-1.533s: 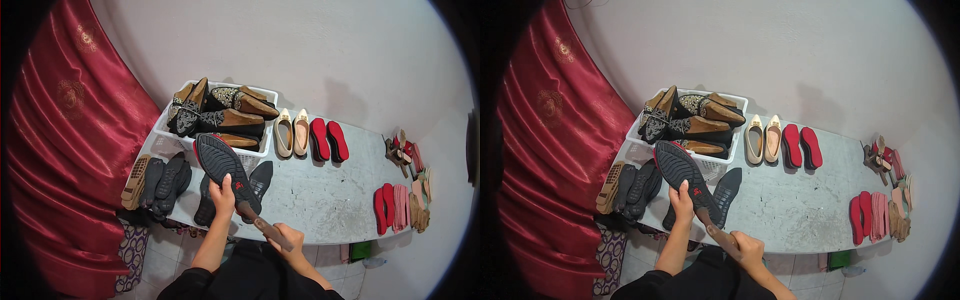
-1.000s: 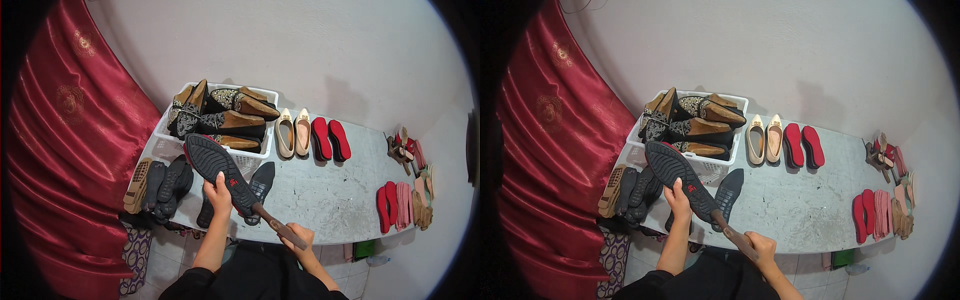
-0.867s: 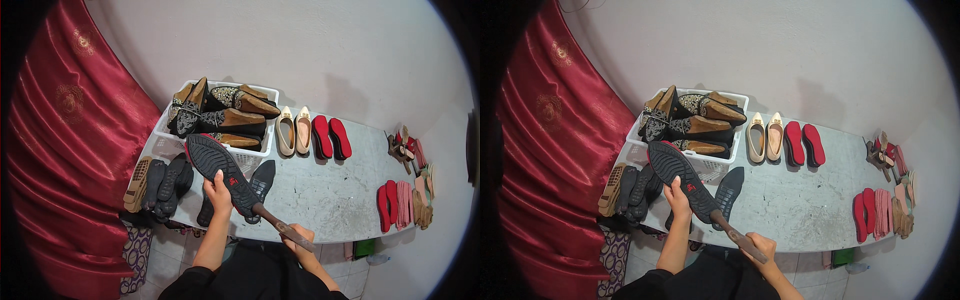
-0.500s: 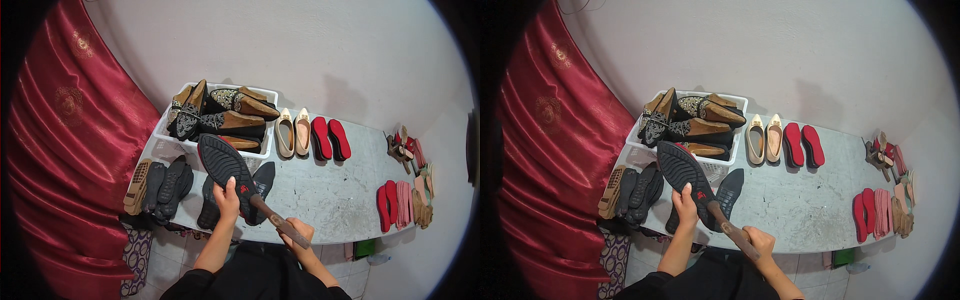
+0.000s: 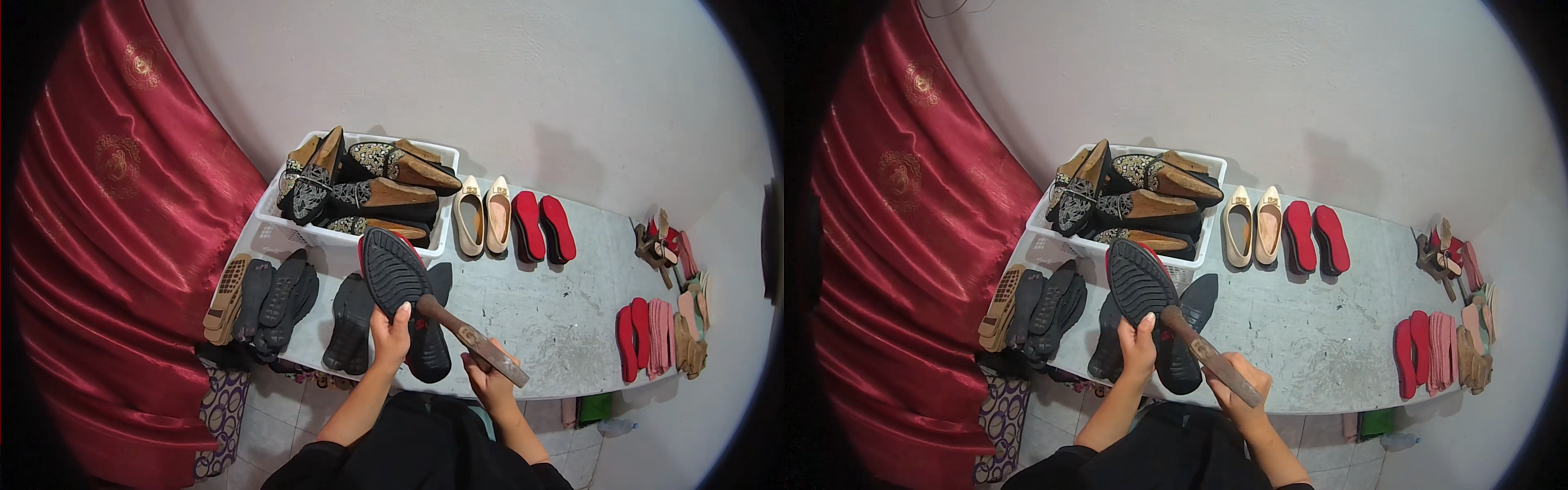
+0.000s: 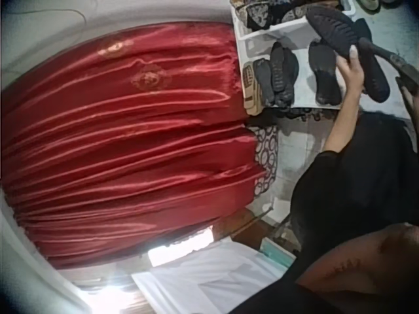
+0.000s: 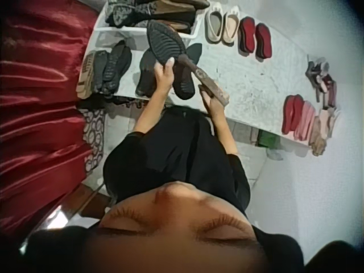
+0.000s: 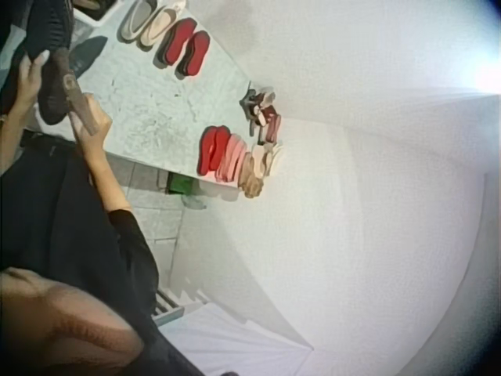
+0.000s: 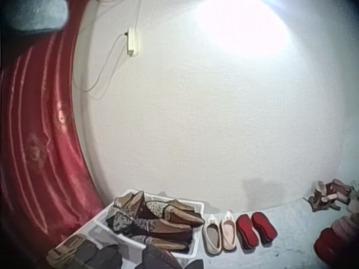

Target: The person assembles a shoe by joining the shoe sole and shoe upper with a hammer.

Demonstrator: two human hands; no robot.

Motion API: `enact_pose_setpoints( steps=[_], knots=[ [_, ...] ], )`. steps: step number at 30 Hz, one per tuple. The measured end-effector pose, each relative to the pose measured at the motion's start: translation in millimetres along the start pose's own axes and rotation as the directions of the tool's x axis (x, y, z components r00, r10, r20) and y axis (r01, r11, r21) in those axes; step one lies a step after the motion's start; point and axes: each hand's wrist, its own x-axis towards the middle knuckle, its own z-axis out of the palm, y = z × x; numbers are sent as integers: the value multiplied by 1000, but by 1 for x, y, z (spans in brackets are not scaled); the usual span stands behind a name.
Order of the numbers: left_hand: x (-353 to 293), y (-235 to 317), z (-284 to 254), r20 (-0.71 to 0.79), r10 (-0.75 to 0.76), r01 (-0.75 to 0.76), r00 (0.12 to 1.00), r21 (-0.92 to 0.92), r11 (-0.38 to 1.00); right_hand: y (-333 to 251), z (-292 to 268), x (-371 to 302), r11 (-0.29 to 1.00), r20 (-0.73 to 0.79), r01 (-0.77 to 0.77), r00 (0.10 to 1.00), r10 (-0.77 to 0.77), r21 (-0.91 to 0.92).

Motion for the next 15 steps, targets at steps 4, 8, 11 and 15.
enact_pose_setpoints(
  steps=[4,8,11,15],
  knots=[
    [-3,-4,1,18,-43,43,999,-33,999,-6,-2,9,999,-31,30,999,-29,15],
    [-8,-2,7,114,-20,17,993,21,1000,-15,-9,19,999,-8,34,999,-34,1],
    [-10,3,11,116,-51,40,992,92,995,-15,-9,23,995,-51,91,995,-90,33],
    [-16,-3,9,234,-167,134,958,149,980,-23,-12,33,995,-49,70,997,-66,77]
  ],
)
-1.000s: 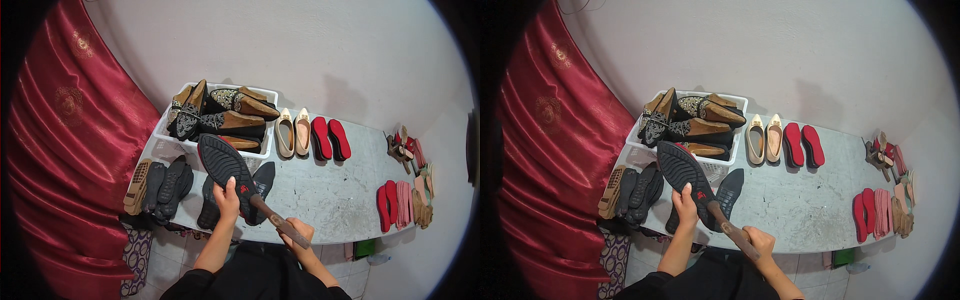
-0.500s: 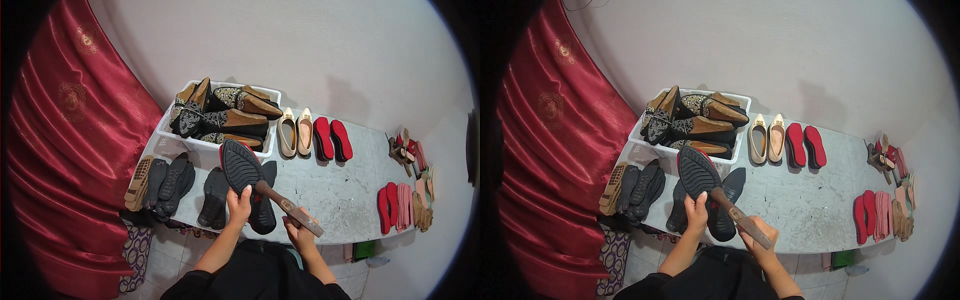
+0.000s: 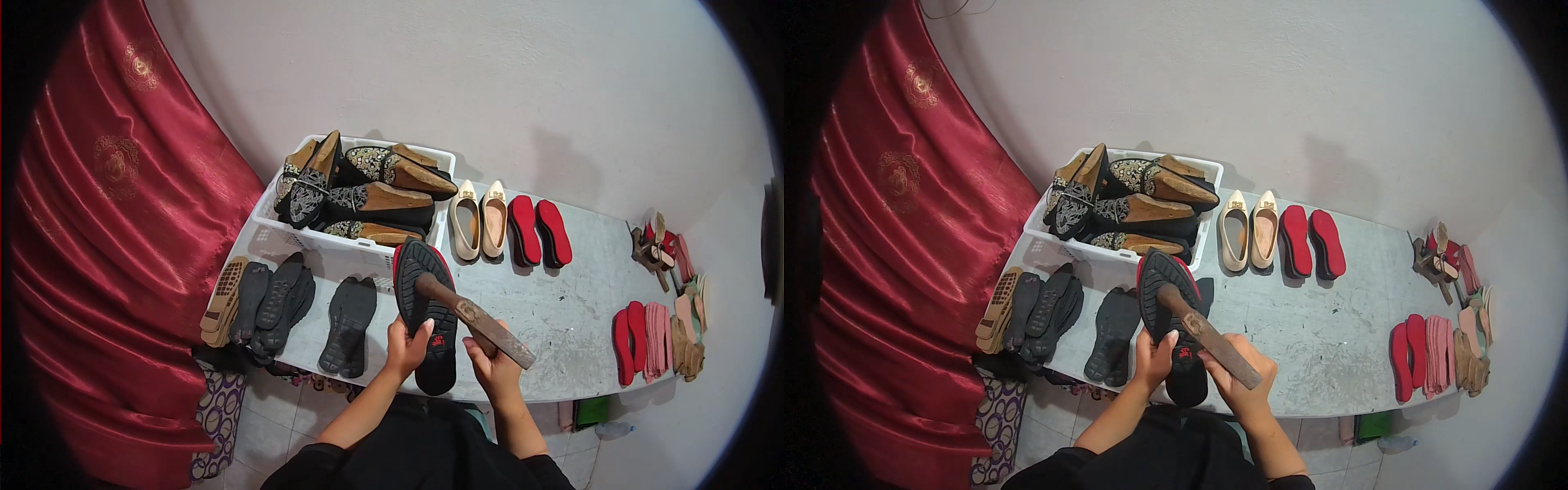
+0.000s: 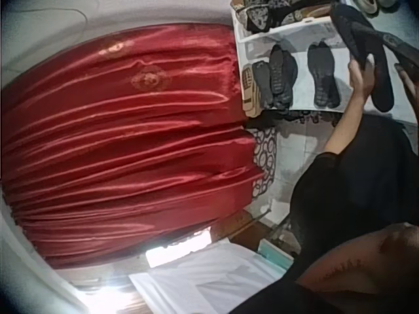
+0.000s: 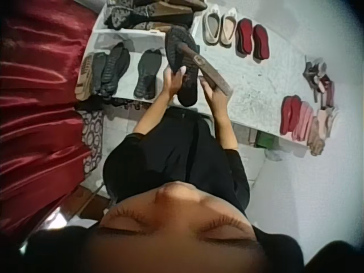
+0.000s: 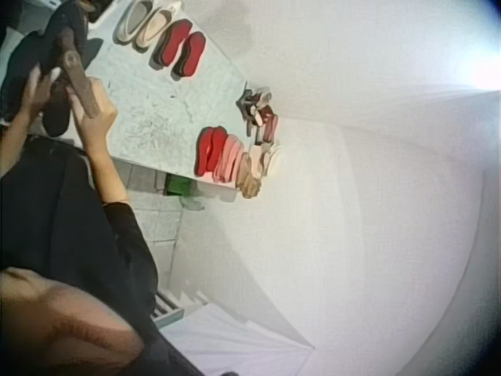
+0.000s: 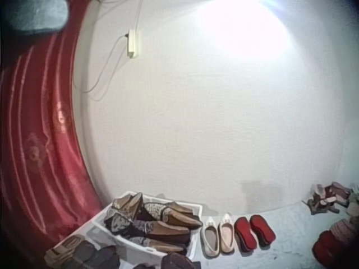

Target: The person assembles a shoe by joining the shoe sole and shoe upper with a hammer.

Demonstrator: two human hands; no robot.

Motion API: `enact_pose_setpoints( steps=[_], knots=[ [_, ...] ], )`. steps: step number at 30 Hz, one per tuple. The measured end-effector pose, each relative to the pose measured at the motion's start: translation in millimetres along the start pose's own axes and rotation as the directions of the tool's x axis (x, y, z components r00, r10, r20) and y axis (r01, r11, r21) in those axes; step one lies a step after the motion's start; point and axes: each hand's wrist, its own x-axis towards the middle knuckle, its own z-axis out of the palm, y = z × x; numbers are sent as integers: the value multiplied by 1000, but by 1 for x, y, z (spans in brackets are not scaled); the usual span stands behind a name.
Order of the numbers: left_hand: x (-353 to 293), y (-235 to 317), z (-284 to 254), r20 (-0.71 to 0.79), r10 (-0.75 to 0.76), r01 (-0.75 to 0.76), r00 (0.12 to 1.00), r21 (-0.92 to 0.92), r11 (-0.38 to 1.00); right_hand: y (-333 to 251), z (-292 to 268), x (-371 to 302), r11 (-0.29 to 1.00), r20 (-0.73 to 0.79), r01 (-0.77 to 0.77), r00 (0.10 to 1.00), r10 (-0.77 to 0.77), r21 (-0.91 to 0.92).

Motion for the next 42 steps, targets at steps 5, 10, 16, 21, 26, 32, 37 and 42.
enact_pose_setpoints(
  steps=[5,10,16,21,26,32,37,42],
  knots=[
    [0,-1,9,14,35,-31,999,-236,971,11,6,-4,998,-111,57,992,-53,32],
    [3,-1,4,35,27,-20,999,-199,980,-1,1,12,998,89,-10,996,16,-63],
    [4,-2,5,82,148,-143,986,-62,988,-6,9,21,997,-20,0,1000,-2,-75],
    [8,-6,3,43,138,-139,989,27,990,-2,19,25,992,-251,124,962,-110,38],
    [6,7,4,-4,-53,51,999,-219,974,-14,11,42,981,-19,57,998,-62,-188],
    [4,10,1,-11,-6,5,1000,-72,997,-12,11,36,993,-73,-30,997,22,-114],
    [10,0,-3,-101,129,-136,987,-64,989,-2,13,9,1000,-193,-20,981,21,5],
    [13,2,-5,-83,112,-120,990,-106,987,6,12,-6,998,-123,-11,992,4,-57]
  ],
)
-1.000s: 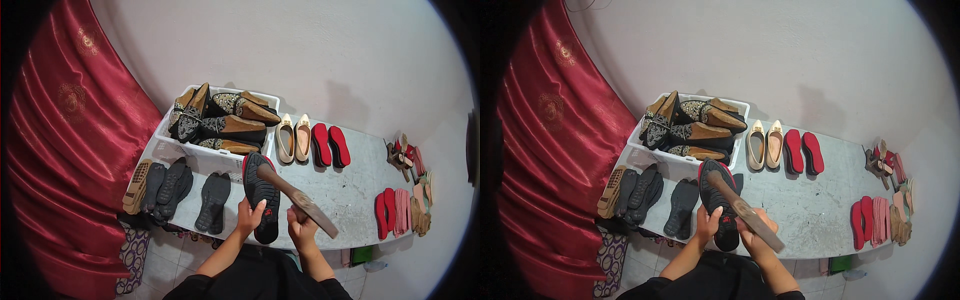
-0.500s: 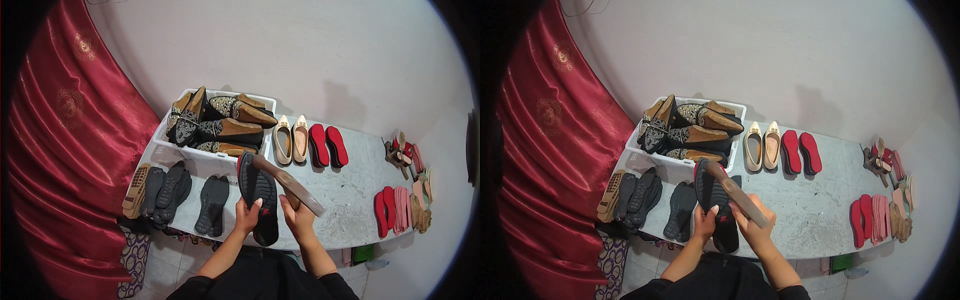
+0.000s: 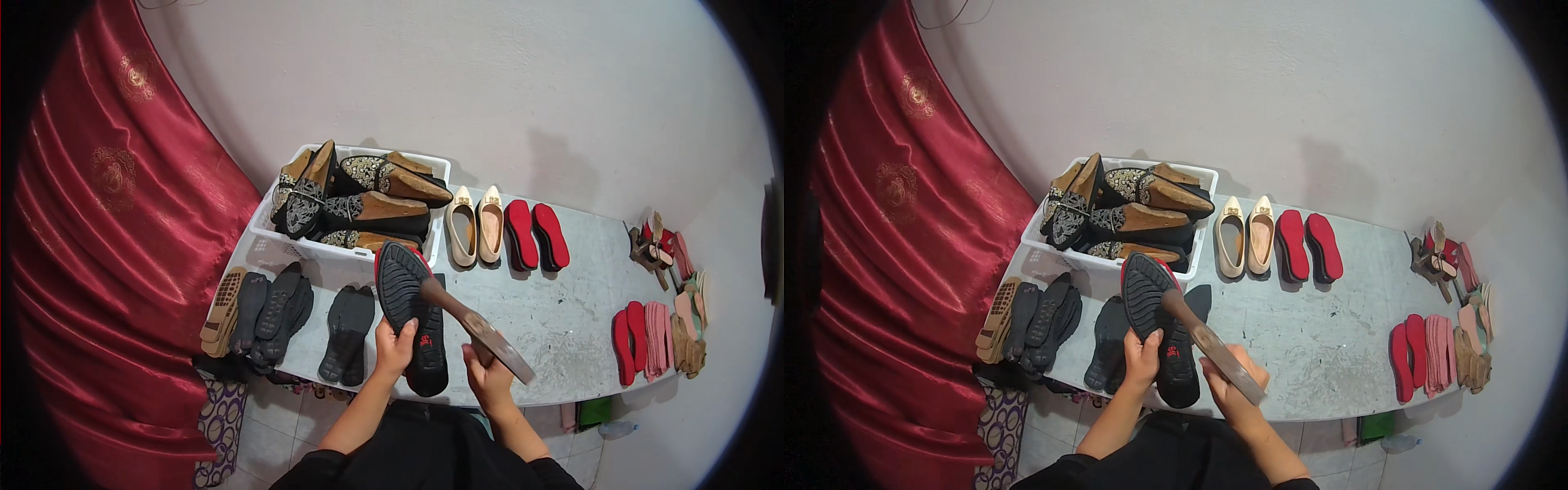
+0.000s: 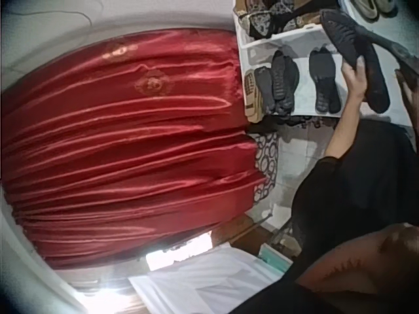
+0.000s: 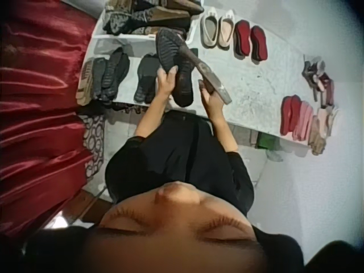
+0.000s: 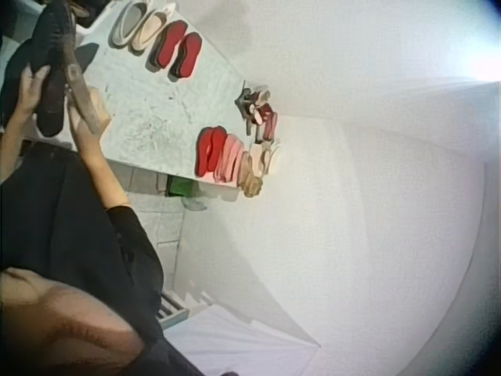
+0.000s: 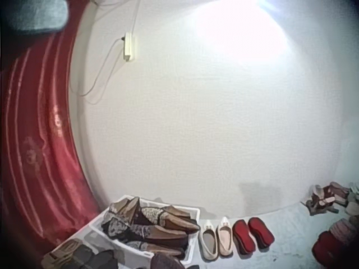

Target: The person assembles a shoe by joining the shoe sole and shoe upper with a hammer.

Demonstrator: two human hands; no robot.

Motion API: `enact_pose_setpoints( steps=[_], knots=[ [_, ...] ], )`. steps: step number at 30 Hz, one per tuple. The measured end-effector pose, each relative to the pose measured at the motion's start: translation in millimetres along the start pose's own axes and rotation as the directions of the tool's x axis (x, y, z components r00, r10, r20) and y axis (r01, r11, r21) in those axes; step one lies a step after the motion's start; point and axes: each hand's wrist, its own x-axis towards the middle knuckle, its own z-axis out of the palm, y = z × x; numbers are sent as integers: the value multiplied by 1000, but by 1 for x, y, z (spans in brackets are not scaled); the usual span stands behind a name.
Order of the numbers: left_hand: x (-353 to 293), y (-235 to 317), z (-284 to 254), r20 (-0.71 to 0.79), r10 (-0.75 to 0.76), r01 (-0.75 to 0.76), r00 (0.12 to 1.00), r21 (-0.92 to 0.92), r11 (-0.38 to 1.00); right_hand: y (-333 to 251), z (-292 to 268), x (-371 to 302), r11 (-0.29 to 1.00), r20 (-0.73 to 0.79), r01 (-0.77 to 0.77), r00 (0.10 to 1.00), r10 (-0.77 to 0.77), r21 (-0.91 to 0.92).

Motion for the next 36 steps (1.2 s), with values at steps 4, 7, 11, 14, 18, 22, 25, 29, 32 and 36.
enact_pose_setpoints(
  steps=[4,7,11,14,18,22,25,29,32,36],
  knots=[
    [4,4,3,-28,-47,46,998,-53,998,-4,0,1,1000,33,-20,999,19,12],
    [3,2,1,-58,-14,13,998,-30,999,5,2,-15,998,35,-41,998,42,-46],
    [7,3,-1,-97,39,-39,995,-4,999,-10,-6,-9,998,39,-50,998,51,-36],
    [5,-3,-3,-127,8,-15,992,-55,998,-6,-6,-15,997,65,-62,996,65,-46],
    [6,4,-3,-145,49,-52,988,-19,998,-5,-8,-15,996,156,-45,986,55,-71],
    [10,4,-4,-204,24,-33,979,-39,999,5,-7,-29,998,71,25,997,-21,-60],
    [14,5,-6,-214,2,-9,977,-31,999,3,-10,-28,993,100,56,994,-46,-99],
    [15,-2,-10,-284,-51,21,958,-109,994,1,-15,-31,992,158,47,987,-29,-113],
    [17,1,-12,-264,-41,16,964,-97,995,1,-20,-35,995,173,40,985,-24,-90],
    [19,-5,-19,-247,-40,10,968,-122,992,0,-21,-38,985,235,60,972,-20,-164]
  ],
)
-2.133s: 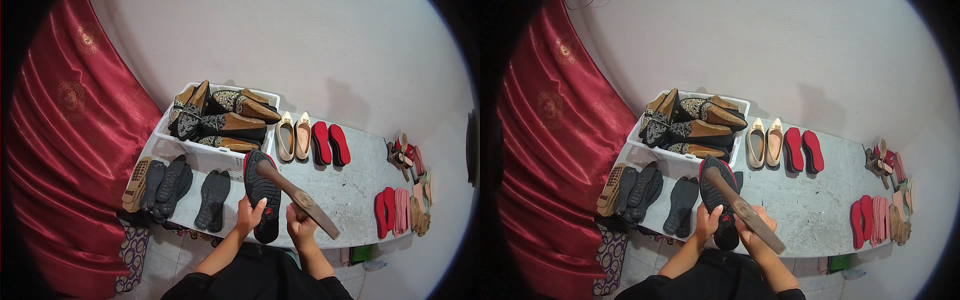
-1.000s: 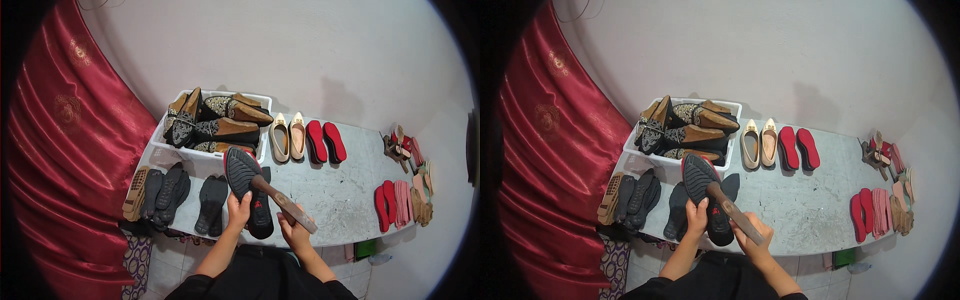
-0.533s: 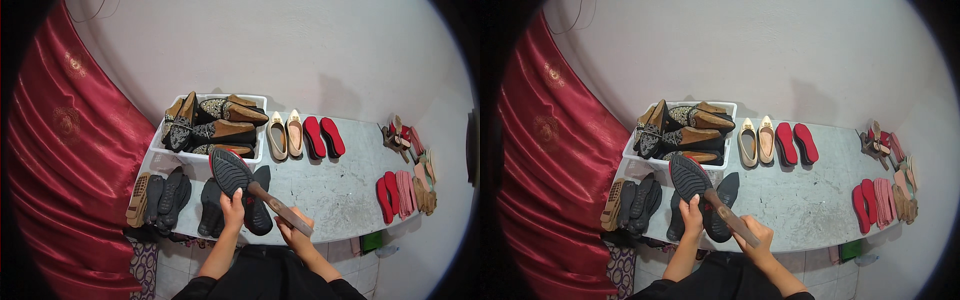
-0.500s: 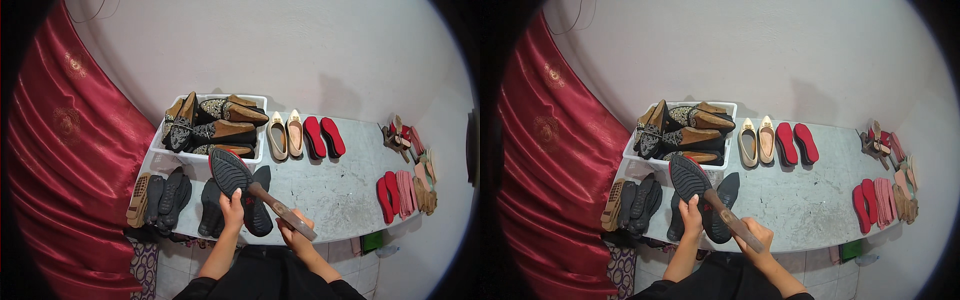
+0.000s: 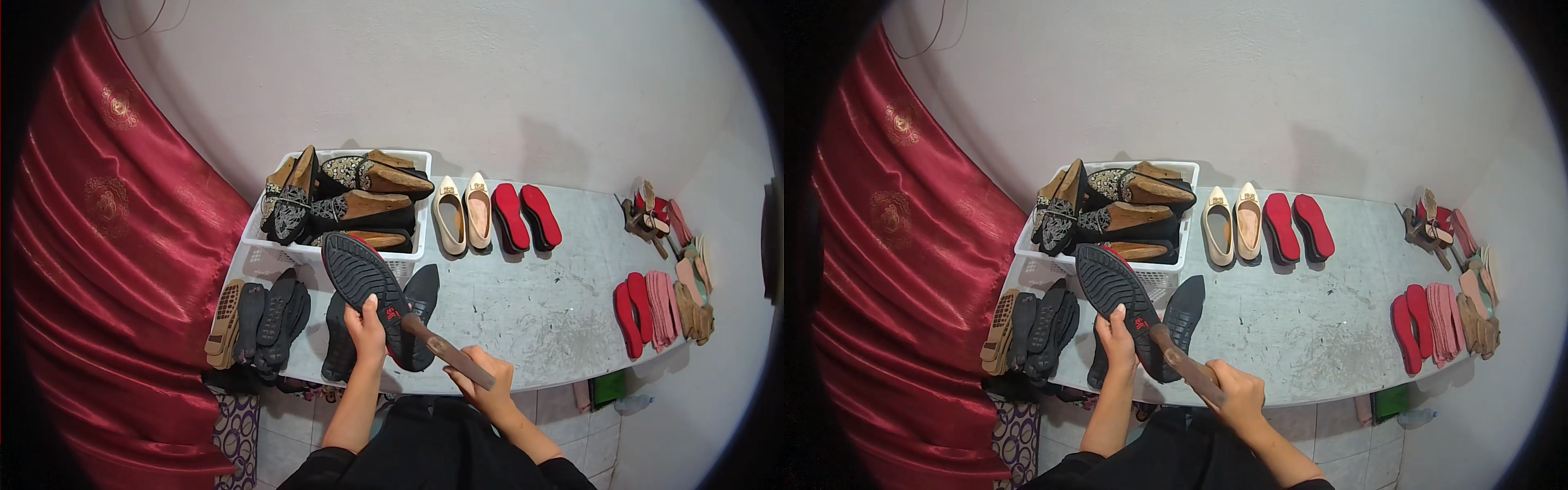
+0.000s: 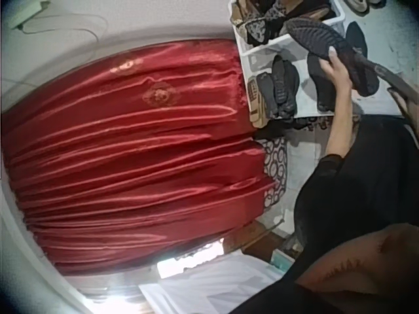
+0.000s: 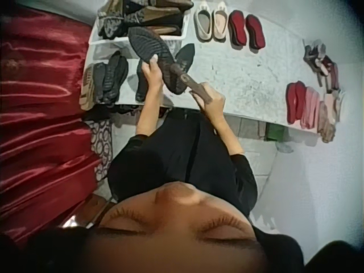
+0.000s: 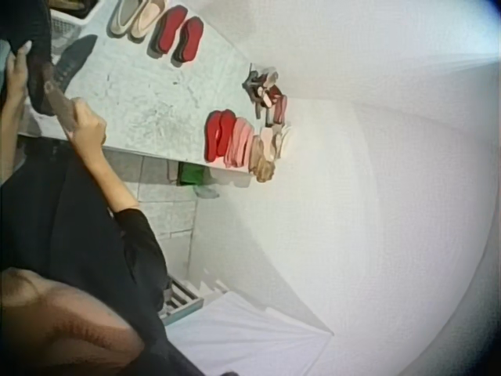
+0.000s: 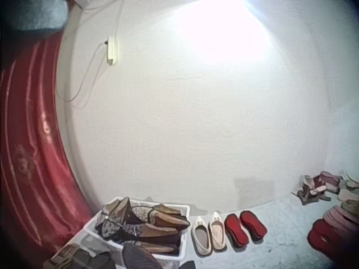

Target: The person assembles a shoe by joining the shoe sole and shoe upper with a hammer.

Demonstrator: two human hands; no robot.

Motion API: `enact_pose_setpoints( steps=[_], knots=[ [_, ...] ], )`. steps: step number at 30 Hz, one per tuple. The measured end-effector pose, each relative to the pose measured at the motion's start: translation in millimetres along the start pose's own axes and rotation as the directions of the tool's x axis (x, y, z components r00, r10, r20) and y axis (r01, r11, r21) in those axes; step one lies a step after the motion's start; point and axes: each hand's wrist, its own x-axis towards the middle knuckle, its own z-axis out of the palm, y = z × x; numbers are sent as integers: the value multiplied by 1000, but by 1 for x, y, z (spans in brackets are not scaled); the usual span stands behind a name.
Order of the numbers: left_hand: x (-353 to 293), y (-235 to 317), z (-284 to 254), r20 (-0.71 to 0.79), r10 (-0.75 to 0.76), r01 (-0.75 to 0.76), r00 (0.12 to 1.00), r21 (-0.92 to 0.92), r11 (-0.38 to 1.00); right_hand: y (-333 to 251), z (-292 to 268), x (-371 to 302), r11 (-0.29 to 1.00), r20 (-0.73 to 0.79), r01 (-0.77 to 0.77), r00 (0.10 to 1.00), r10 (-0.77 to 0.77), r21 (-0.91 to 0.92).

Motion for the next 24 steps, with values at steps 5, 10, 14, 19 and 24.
enact_pose_setpoints(
  steps=[5,10,14,19,24],
  knots=[
    [6,6,1,-7,-101,98,995,-175,980,6,2,-15,989,-25,-66,997,70,134],
    [6,5,1,-52,-30,25,998,-107,994,3,-3,-23,999,20,-45,999,45,7],
    [12,-9,-20,-40,47,-46,998,9,999,-1,-7,-26,998,52,-44,998,42,39],
    [7,7,-4,-106,-99,82,989,-156,984,11,-9,-41,998,-2,-11,1000,11,56],
    [10,-1,-10,-126,53,-55,991,-18,998,14,-8,-47,998,106,-50,993,47,29]
  ],
)
